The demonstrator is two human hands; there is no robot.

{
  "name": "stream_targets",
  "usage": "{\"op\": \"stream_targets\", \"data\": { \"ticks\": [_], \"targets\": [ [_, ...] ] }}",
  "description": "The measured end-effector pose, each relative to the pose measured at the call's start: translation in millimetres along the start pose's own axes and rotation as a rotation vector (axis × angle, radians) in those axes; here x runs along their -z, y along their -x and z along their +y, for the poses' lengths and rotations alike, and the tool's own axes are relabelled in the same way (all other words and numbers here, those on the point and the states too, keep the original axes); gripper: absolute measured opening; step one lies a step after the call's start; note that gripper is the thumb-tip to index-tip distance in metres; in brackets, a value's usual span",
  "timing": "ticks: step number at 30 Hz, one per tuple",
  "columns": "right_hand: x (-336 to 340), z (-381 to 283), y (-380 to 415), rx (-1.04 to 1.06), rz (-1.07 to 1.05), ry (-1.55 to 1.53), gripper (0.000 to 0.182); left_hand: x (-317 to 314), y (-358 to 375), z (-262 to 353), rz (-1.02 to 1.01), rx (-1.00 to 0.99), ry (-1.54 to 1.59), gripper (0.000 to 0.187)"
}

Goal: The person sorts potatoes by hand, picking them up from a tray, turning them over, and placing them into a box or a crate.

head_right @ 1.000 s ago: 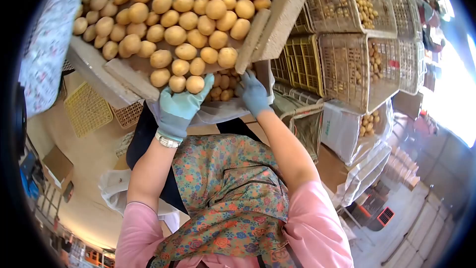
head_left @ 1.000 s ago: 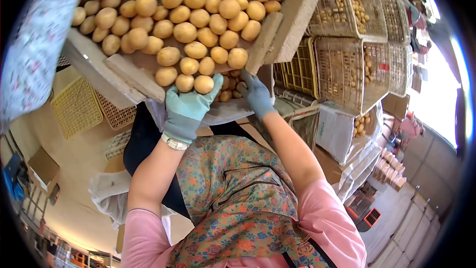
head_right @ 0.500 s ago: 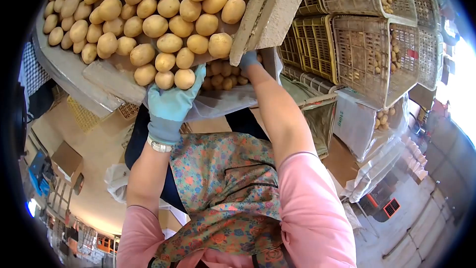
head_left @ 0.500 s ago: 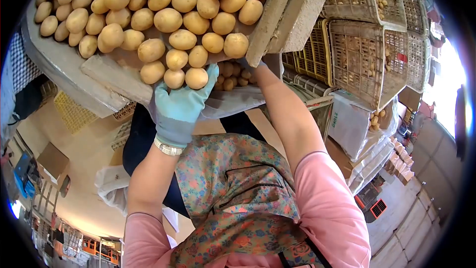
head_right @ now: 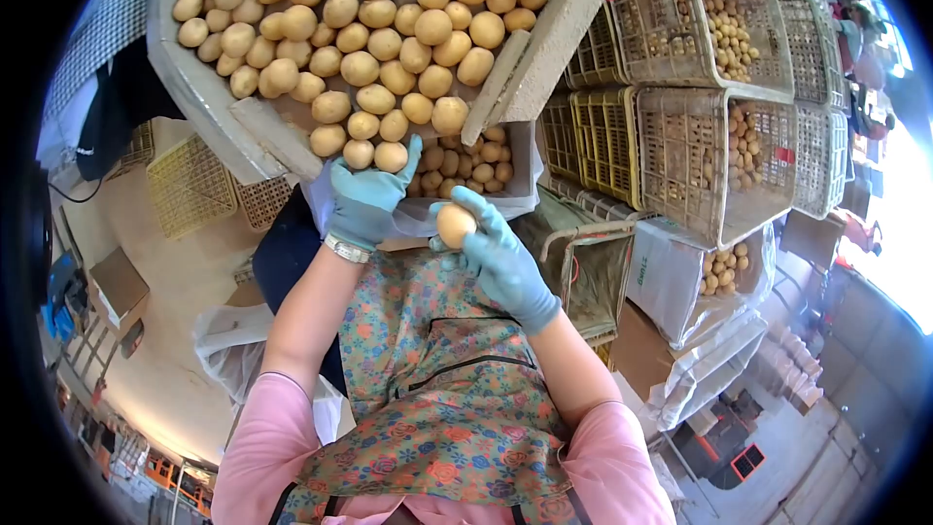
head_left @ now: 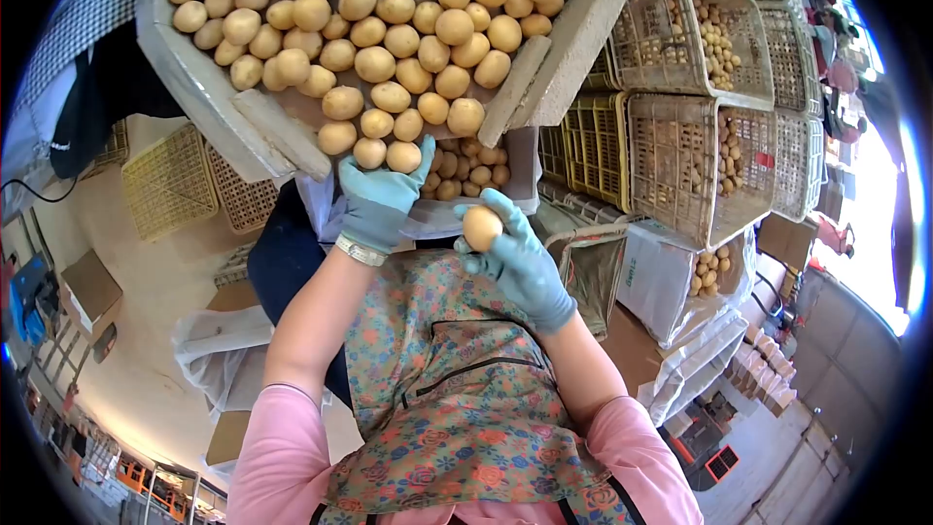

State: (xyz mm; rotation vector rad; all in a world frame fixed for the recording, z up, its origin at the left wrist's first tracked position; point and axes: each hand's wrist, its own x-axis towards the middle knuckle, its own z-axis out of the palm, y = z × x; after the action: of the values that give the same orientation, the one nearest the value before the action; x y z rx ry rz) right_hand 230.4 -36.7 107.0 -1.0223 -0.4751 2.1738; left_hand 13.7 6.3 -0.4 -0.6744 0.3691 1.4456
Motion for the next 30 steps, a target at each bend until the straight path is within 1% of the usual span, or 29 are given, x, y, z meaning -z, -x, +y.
{"op": "stream_targets", "data": {
  "ticks": [1,2,3,5,6,7,9,11,13,15,17,18,19,20,21,23,24,25,26,27,28,29,30],
  "targets": [
    [-11,-8,3,0.058,0.053,0.375,0.073,-1,2,-1,-0.032,0.026,0.022,0.054],
    [-27,-15,3,0.097,0.100,0.407,0.091,-10,4,-4,-0.015,0.000,0.005,0.055],
    [-29,-15,3,0.101,0.092,0.411,0.091,-12,3,-5,-0.022,-0.006,0.005,0.055],
    [-31,-15,4,0.300,0.089,0.851,0.092,-6,1,-6,0.020,0.028,0.073,0.057],
    [-32,-15,3,0.294,0.082,0.857,0.092,-1,-1,-4,-0.023,0.037,0.068,0.062],
    [-33,-14,3,0.316,0.081,0.868,0.093,5,-2,-4,-0.019,0.027,0.076,0.062],
    [-37,-12,2,0.366,0.079,0.880,0.095,7,-6,-5,-0.003,0.001,0.031,0.068],
    [-44,-11,2,0.349,0.085,0.815,0.094,5,-7,-6,0.011,0.000,0.044,0.067],
    [-48,-12,5,0.337,0.100,0.716,0.093,1,-7,-8,0.086,-0.036,0.061,0.063],
    [-50,-13,8,0.334,0.097,0.701,0.092,-5,-2,-10,0.088,-0.056,0.058,0.060],
    [-52,-14,8,0.334,0.094,0.689,0.092,-5,-3,-12,0.065,-0.069,0.074,0.058],
    [-51,-13,7,0.330,0.085,0.642,0.092,-1,-5,-11,0.017,-0.059,0.068,0.059],
    [-50,-13,7,0.324,0.079,0.598,0.091,4,-5,-10,0.012,-0.052,0.073,0.059],
    [-50,-14,5,0.349,0.031,0.630,0.089,5,-4,-10,-0.016,-0.013,0.086,0.061],
    [-52,-16,3,0.353,0.034,0.642,0.089,5,-5,-9,-0.047,0.025,0.100,0.063],
    [-61,-18,1,0.193,-0.005,0.155,0.090,8,-8,-8,-0.072,0.014,0.055,0.065],
    [-63,-19,-1,0.108,-0.020,-0.017,0.085,6,-5,-9,-0.075,0.024,0.063,0.066],
    [-58,-16,-1,0.098,-0.013,-0.016,0.085,4,-1,-8,-0.074,0.032,0.068,0.067],
    [-50,-10,-2,0.026,-0.078,-0.268,0.081,-2,2,-8,-0.076,0.002,-0.008,0.067],
    [-45,-5,-5,-0.046,-0.147,-0.519,0.077,0,2,-7,-0.071,-0.006,-0.005,0.067],
    [-42,-1,-5,-0.053,-0.141,-0.515,0.064,3,0,-6,-0.067,-0.001,0.023,0.066],
    [-41,0,-5,-0.060,-0.144,-0.512,0.064,3,0,-7,-0.065,0.006,0.051,0.065],
    [-41,0,-4,-0.096,-0.155,-0.570,0.062,0,-1,-8,-0.018,-0.026,0.031,0.066]
  ]
}}
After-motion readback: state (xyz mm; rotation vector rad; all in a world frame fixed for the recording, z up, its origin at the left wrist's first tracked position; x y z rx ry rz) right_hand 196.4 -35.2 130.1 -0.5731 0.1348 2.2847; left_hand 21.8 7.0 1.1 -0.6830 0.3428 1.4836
